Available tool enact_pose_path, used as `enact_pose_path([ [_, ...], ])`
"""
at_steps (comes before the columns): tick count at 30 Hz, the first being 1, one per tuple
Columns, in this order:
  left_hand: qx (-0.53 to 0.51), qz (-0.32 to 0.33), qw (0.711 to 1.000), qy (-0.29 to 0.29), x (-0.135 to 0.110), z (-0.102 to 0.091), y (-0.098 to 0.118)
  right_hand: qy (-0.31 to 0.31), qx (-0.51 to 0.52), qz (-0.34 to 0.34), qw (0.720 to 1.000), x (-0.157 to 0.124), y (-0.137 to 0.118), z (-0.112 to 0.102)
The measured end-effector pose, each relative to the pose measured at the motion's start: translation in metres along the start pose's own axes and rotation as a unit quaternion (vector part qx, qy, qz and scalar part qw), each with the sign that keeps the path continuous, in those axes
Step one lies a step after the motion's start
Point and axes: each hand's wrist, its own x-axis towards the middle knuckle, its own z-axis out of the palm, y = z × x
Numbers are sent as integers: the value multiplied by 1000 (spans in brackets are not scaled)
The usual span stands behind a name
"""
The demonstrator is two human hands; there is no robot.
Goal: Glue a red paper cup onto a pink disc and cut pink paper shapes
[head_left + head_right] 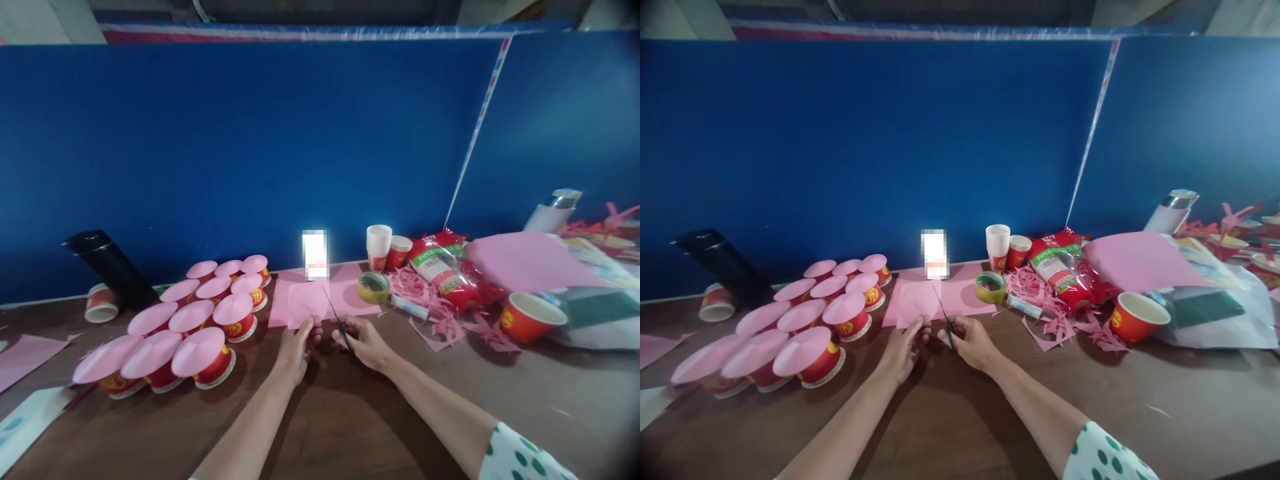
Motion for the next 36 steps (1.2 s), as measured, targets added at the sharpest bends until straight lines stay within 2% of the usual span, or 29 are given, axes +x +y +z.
enact_pose_path([
  [12, -6, 4, 1000, 6, -1, 1, 0, -1, 29, 13, 999, 1, 1, 1],
  [18, 1, -17, 1000, 19, -3, 3, 3, -6, 28, 21, 999, 0, 3, -1],
  [36, -5, 33, 999, -26, -4, 4, -3, 0, 35, 33, 999, 2, 2, 0],
])
